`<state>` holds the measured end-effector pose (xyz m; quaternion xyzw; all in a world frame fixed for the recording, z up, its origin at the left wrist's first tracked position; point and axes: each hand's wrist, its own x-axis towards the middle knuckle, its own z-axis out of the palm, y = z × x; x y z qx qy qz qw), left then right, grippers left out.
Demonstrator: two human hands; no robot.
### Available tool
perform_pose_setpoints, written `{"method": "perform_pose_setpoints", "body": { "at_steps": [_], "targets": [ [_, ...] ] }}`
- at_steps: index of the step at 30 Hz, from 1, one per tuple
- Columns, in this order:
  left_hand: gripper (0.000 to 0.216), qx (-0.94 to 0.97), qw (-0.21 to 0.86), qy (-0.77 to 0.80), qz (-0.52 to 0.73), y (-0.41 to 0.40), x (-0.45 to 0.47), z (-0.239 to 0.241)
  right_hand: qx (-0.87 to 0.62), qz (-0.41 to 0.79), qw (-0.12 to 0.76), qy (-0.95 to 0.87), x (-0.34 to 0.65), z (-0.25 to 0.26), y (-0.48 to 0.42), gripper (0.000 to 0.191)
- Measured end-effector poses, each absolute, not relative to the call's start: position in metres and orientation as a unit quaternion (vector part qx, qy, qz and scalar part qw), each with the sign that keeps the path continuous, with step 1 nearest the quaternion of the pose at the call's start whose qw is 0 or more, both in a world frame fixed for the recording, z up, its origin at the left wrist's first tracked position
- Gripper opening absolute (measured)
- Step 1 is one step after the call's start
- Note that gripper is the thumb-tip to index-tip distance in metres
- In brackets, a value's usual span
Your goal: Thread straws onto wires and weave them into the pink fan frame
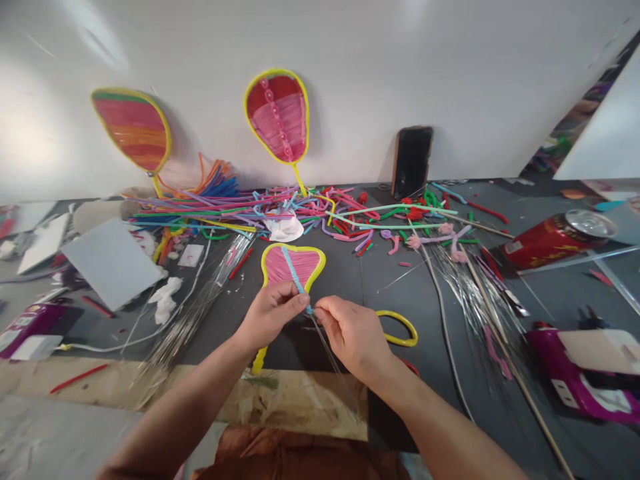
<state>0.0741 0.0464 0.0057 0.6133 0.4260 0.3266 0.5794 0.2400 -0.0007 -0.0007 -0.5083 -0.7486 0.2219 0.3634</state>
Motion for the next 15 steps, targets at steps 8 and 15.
{"method": "perform_pose_setpoints", "body": {
  "at_steps": [8, 15],
  "targets": [
    [0.032, 0.54, 0.668, 0.373, 0.351, 0.0452, 0.0753, 0.002, -0.514, 0.479, 0.361, -0.614, 0.2378, 0.0057, -0.0027, 0.022],
    [0.026, 0.475, 0.718, 0.349, 0.37, 0.0431, 0.0768, -0.0015, -0.425, 0.714, 0.379, -0.408, 0.2324, 0.0031, -0.0005, 0.032]
  ]
}}
